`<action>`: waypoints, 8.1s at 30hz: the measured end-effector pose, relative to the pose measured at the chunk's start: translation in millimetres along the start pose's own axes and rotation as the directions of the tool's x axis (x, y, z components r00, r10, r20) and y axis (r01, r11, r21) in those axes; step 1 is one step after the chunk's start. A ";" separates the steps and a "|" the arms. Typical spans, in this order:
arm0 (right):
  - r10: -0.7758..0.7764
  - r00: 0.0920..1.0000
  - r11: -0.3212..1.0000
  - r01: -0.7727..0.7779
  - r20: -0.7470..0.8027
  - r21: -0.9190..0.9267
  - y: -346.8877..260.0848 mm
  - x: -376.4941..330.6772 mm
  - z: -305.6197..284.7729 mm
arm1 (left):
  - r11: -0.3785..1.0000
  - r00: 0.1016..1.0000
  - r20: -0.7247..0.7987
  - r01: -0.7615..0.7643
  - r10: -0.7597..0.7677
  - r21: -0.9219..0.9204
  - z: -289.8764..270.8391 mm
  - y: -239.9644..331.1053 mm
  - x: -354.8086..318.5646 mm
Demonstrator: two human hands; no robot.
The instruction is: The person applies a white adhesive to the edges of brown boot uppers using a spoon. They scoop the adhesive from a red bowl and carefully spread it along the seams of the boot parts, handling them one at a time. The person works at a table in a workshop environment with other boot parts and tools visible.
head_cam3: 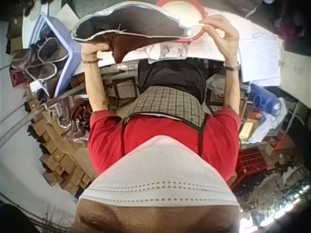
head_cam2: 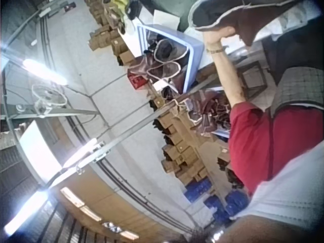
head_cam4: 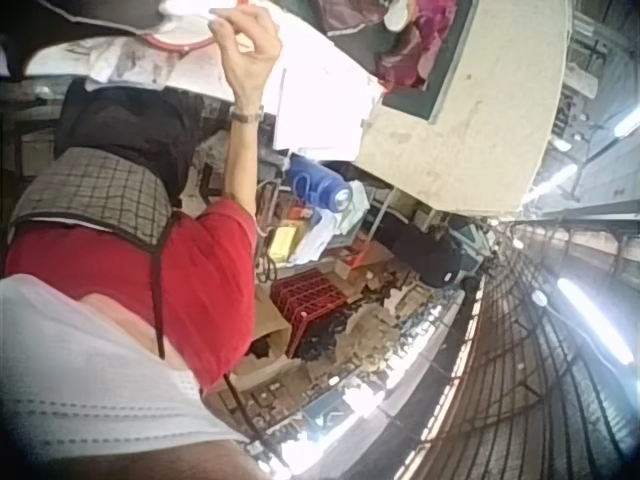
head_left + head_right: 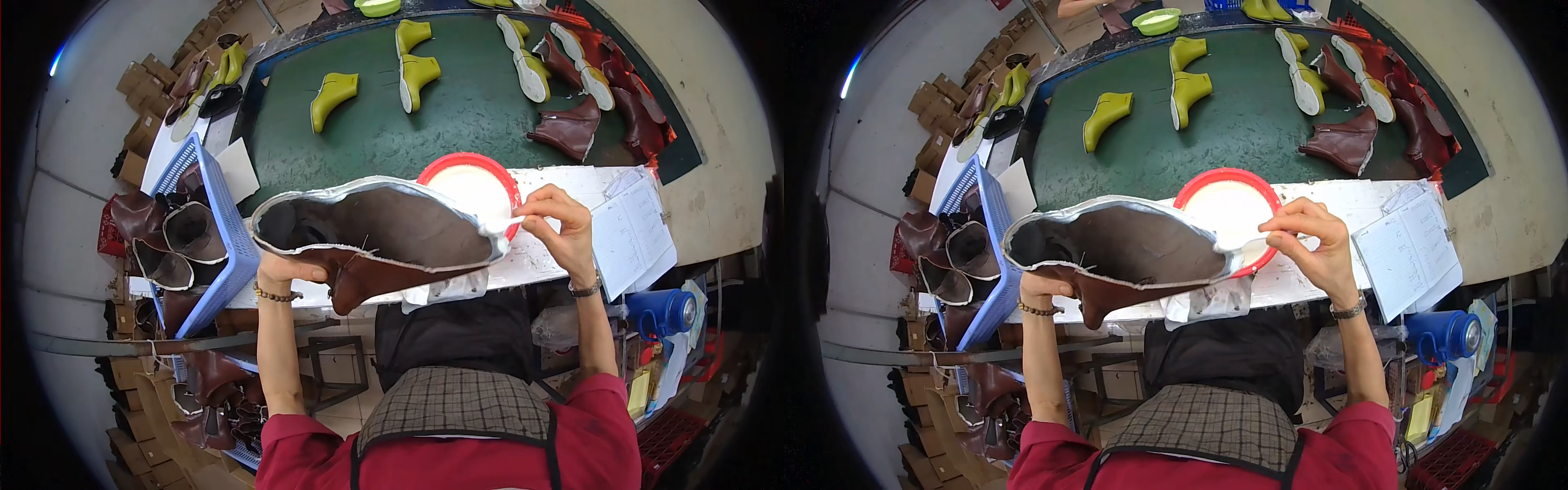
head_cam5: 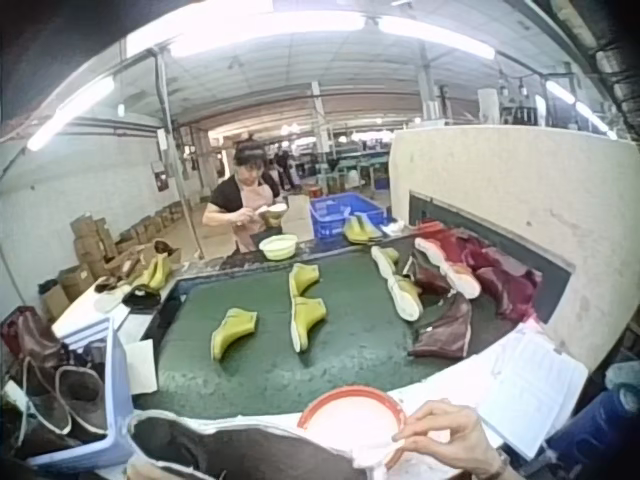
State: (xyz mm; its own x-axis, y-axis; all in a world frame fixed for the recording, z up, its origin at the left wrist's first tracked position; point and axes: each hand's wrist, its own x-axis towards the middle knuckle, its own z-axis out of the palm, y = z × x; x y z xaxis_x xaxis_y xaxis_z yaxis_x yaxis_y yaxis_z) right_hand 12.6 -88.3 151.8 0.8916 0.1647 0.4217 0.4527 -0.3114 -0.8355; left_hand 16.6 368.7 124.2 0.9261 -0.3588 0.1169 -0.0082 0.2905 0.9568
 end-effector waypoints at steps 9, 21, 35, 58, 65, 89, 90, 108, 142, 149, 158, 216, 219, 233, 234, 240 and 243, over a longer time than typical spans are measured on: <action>-0.285 0.948 0.956 0.292 0.144 -0.035 -17.2 67.6 21.2 | 0.990 0.924 0.356 0.135 -0.143 0.047 48.4 -0.3 37.5; -0.119 0.991 0.991 0.122 -0.056 0.060 35.8 61.7 5.3 | 0.973 0.958 0.242 0.188 -0.152 -0.133 49.9 3.5 65.6; 0.538 0.670 0.833 -0.334 -0.511 0.440 186.9 -30.6 1.2 | 0.962 0.986 -0.079 0.122 -0.145 -0.244 98.6 -98.1 370.5; 0.425 0.762 0.905 -0.338 -0.489 0.259 188.2 -24.1 4.9 | 0.379 -0.046 -0.583 0.800 0.811 0.464 7.6 113.3 -183.9; 0.455 0.762 0.889 -0.356 -0.461 0.289 192.0 -26.2 -3.3 | -0.405 0.339 -0.811 0.904 0.476 0.140 -49.0 55.2 -352.5; -0.074 0.902 0.965 -0.043 0.425 0.259 -54.0 38.1 91.3 | 0.884 0.870 -0.161 0.457 -0.467 -0.095 92.0 -41.5 -106.0; -0.111 0.841 0.971 -0.021 0.530 0.236 -51.3 37.8 94.0 | 0.846 0.846 -0.037 0.529 -0.532 -0.064 114.3 -23.8 -87.1; 0.188 0.981 0.910 -0.191 -0.047 -0.368 4.7 -13.2 21.6 | 0.872 0.856 -0.284 0.477 -0.433 0.107 135.8 -14.7 -33.6; 0.252 0.962 0.946 -0.267 0.104 0.183 -9.5 4.2 67.4 | 0.963 0.893 -0.441 0.031 0.094 0.268 118.5 12.3 53.0; 0.347 0.934 0.880 -0.293 -0.083 0.374 -29.2 12.4 120.2 | 0.994 0.969 -0.246 -0.030 0.004 -0.104 110.2 14.6 51.5; 0.430 0.870 0.753 -0.198 -0.242 0.628 -40.6 31.9 130.5 | 0.608 0.901 -0.083 -0.217 0.426 0.764 150.6 -57.3 10.2; -0.074 0.996 0.983 0.063 -0.059 -0.170 -17.9 5.4 -5.2 | 0.645 0.924 -0.003 -0.264 0.382 0.717 110.3 -45.9 -3.3; -0.119 0.987 0.973 0.094 -0.112 -0.211 -7.6 36.1 -17.6 | 0.676 0.941 0.102 -0.304 0.322 0.671 106.3 -40.1 -1.3; -0.273 0.959 0.957 0.262 -0.081 -0.122 -32.7 3.2 20.8 | 0.239 0.734 0.045 -0.278 0.678 0.930 62.5 -82.7 9.4; -0.283 0.957 0.952 0.273 -0.063 -0.137 -34.7 -0.1 22.9 | 0.179 0.678 0.105 -0.336 0.728 0.925 57.4 -80.5 19.2; -0.305 0.952 0.937 0.303 0.018 -0.172 -54.1 -8.4 27.0 | -0.072 0.555 0.306 -0.403 0.774 0.912 10.7 -90.5 38.2; -0.182 0.983 0.981 0.182 0.015 -0.066 -58.9 -15.5 30.2 | -0.103 0.467 0.302 -0.405 0.831 0.908 47.6 -68.8 55.7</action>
State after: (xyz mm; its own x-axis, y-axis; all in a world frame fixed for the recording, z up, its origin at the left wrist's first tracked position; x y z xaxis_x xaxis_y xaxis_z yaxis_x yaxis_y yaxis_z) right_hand -28.1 -44.2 183.9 0.7943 0.2321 0.5615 0.6072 -0.3371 -0.7195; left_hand 50.7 286.5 77.6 0.3112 -0.1939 0.9303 -0.7174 -0.6900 0.0962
